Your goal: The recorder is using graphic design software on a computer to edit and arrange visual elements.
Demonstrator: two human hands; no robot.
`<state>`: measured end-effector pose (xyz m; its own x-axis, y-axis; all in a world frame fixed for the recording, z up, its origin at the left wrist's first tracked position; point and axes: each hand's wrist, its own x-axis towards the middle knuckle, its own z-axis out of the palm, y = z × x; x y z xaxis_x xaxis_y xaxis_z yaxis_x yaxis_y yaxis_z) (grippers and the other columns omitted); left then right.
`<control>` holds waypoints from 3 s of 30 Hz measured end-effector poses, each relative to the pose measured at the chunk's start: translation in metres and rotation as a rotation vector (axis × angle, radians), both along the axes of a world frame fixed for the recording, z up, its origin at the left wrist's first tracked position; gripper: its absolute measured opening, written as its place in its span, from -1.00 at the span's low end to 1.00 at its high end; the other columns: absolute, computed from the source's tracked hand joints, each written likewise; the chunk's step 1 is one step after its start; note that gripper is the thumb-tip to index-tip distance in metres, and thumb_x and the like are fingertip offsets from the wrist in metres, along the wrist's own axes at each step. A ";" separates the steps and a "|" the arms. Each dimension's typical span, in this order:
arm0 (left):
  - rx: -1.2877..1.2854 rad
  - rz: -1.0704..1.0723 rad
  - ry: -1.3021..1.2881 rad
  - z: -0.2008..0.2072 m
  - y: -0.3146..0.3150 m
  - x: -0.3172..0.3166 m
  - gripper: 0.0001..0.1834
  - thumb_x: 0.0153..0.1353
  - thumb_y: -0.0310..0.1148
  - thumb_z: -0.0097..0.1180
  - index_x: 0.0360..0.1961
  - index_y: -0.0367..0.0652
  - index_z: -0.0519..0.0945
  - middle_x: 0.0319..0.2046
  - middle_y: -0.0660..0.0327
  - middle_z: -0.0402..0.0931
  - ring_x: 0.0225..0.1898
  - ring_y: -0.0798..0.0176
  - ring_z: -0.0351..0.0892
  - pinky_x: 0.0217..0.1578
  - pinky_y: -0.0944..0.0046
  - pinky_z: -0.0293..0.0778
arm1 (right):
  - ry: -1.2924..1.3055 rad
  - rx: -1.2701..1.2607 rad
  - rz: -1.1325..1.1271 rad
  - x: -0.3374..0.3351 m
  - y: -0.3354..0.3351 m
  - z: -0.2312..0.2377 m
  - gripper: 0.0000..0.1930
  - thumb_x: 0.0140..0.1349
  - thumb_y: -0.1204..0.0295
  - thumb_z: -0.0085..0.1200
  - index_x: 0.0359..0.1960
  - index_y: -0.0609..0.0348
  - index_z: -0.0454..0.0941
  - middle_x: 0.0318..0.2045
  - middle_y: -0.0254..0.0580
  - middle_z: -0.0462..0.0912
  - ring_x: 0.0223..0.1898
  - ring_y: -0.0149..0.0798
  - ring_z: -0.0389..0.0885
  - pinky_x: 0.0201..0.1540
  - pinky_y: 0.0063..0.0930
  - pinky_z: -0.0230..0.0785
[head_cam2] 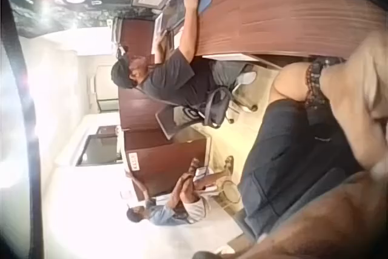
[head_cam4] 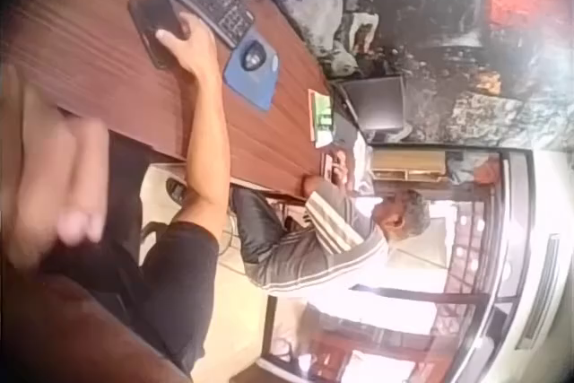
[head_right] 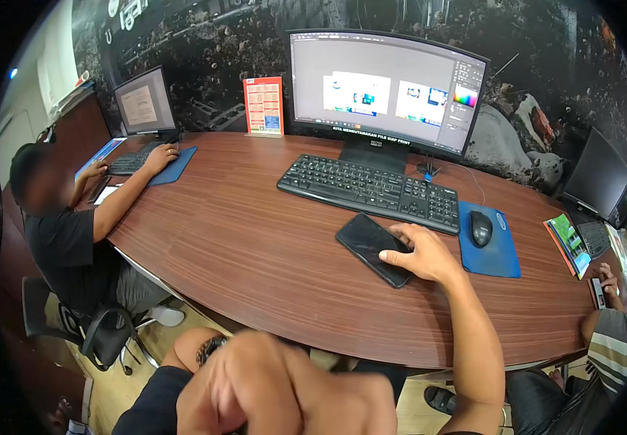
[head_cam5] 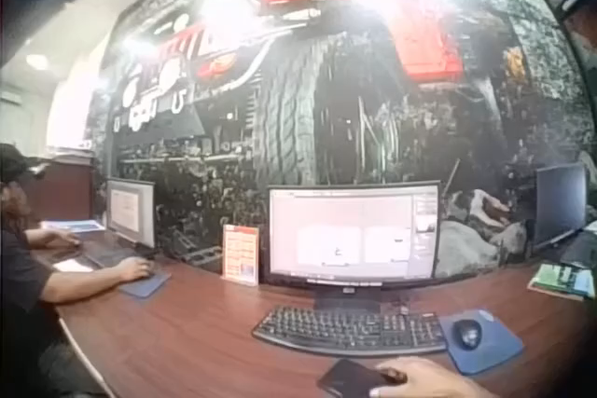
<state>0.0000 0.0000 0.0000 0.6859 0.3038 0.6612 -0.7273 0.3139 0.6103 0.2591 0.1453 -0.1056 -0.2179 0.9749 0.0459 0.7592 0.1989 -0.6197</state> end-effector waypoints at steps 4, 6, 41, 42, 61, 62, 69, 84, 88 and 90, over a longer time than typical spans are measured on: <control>0.098 0.495 0.031 -0.009 0.064 -0.002 -0.72 0.31 -0.19 0.20 -0.48 -0.08 0.51 -0.37 0.24 0.44 -0.12 0.11 0.49 -0.05 0.01 0.52 | 0.152 0.106 0.032 0.010 0.008 -0.004 -0.43 0.13 0.15 0.36 0.08 0.28 0.58 -0.25 -0.14 0.59 -0.19 -0.25 0.55 -0.06 -0.37 0.44; 0.044 0.662 0.200 -0.021 0.123 0.004 -0.70 0.41 -0.23 0.08 -0.43 -0.20 0.55 -0.35 0.20 0.47 -0.16 0.19 0.50 -0.08 0.16 0.45 | 0.229 0.102 -0.026 0.010 0.009 0.001 -0.59 0.19 0.27 0.31 -0.03 0.31 0.63 -0.27 -0.18 0.62 -0.24 -0.27 0.57 -0.11 -0.38 0.45; 0.685 1.839 1.420 -0.159 0.316 -0.034 -0.04 0.16 0.26 0.16 0.39 -0.20 0.24 0.28 -0.24 0.16 0.34 -0.29 0.04 0.31 -0.28 -0.10 | -0.129 0.578 -0.695 0.122 0.037 -0.046 -0.62 0.07 0.33 0.16 -0.06 0.18 0.62 0.00 -0.04 0.50 0.06 0.08 0.51 0.12 -0.14 0.38; 0.688 1.839 1.419 -0.159 0.316 -0.034 -0.04 0.16 0.26 0.16 0.39 -0.20 0.24 0.28 -0.24 0.16 0.34 -0.29 0.04 0.31 -0.28 -0.10 | -0.127 0.578 -0.696 0.121 0.037 -0.046 -0.62 0.07 0.33 0.16 -0.06 0.18 0.62 0.00 -0.04 0.50 0.06 0.08 0.51 0.12 -0.14 0.38; 0.683 1.779 1.460 -0.155 0.314 -0.035 -0.05 0.21 0.26 0.12 0.40 -0.24 0.23 0.31 -0.28 0.10 0.37 -0.30 -0.03 0.33 -0.26 -0.15 | -0.110 0.578 -0.655 0.118 0.035 -0.043 -0.68 0.07 0.36 0.14 -0.12 0.16 0.62 -0.07 -0.07 0.50 0.03 0.03 0.51 0.10 -0.17 0.37; 0.682 1.777 1.463 -0.155 0.313 -0.035 -0.05 0.21 0.26 0.12 0.40 -0.24 0.23 0.31 -0.28 0.10 0.37 -0.30 -0.03 0.33 -0.26 -0.15 | -0.110 0.576 -0.655 0.118 0.035 -0.042 -0.68 0.07 0.36 0.14 -0.12 0.16 0.62 -0.07 -0.07 0.50 0.03 0.03 0.51 0.10 -0.17 0.37; 0.681 1.793 1.459 -0.156 0.313 -0.035 -0.06 0.21 0.25 0.13 0.39 -0.23 0.24 0.32 -0.27 0.09 0.38 -0.29 -0.04 0.33 -0.26 -0.15 | -0.100 0.554 -0.630 0.116 0.034 -0.041 -0.69 0.06 0.38 0.14 -0.13 0.17 0.63 -0.10 -0.07 0.50 0.02 0.03 0.50 0.11 -0.19 0.36; 0.715 1.816 1.449 -0.161 0.316 -0.036 -0.08 0.19 0.25 0.14 0.37 -0.20 0.27 0.31 -0.24 0.12 0.36 -0.30 0.00 0.31 -0.29 -0.12 | -0.089 0.546 -0.624 0.119 0.035 -0.043 -0.68 0.05 0.38 0.13 -0.13 0.17 0.63 -0.07 -0.06 0.51 0.04 0.04 0.49 0.13 -0.19 0.35; 0.724 1.820 1.445 -0.160 0.317 -0.035 -0.08 0.20 0.25 0.13 0.37 -0.22 0.27 0.31 -0.25 0.13 0.36 -0.31 0.00 0.31 -0.29 -0.12 | -0.096 0.548 -0.630 0.120 0.036 -0.042 -0.68 0.06 0.38 0.13 -0.13 0.17 0.63 -0.09 -0.06 0.51 0.04 0.04 0.49 0.13 -0.20 0.35; 0.721 1.827 1.439 -0.159 0.317 -0.034 -0.07 0.20 0.26 0.12 0.37 -0.23 0.27 0.30 -0.25 0.14 0.36 -0.31 0.01 0.31 -0.27 -0.11 | -0.091 0.545 -0.631 0.117 0.034 -0.039 -0.69 0.06 0.38 0.13 -0.13 0.18 0.63 -0.08 -0.06 0.51 0.04 0.04 0.50 0.13 -0.19 0.35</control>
<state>-0.0341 0.3168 -0.1591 0.0424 0.8905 0.4530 0.8572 -0.2653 0.4413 0.3761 0.1797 -0.1450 0.3349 0.7616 0.5548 0.8711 -0.0259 -0.4903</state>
